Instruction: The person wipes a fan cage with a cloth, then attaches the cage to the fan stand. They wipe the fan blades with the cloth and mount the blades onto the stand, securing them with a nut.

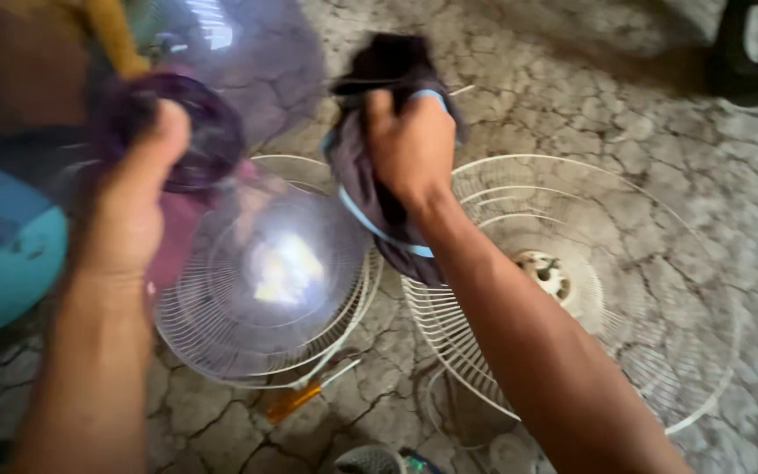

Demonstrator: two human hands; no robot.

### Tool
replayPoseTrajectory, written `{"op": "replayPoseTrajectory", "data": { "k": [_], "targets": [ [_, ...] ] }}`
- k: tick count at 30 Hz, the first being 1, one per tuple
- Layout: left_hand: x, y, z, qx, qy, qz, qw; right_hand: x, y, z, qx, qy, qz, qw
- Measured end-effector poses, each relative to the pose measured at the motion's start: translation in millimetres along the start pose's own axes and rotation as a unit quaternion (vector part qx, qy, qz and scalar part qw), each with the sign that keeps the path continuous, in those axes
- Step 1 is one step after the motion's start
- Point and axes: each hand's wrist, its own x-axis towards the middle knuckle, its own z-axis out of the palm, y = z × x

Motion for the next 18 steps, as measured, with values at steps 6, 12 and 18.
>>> {"op": "replayPoseTrajectory", "data": {
  "k": [6, 12, 18],
  "targets": [
    [-23.5, 39.4, -64.7, 0.051, 0.054, -0.030, 0.997, -48.3, -5.1, 87.9, 0.156, -0.116, 0.392, 0.899],
    [-32.5, 37.3, -57.4, 0.284, -0.021, 0.150, 0.947, -87.9, -25.0, 131.8, 0.431, -0.389, 0.512, 0.633],
    [-12.9, 18.5, -17.4, 0.581, -0.053, 0.214, 0.784, -56.8, -4.5, 59.7, 0.307, -0.528, 0.316, 0.726]
  ]
}}
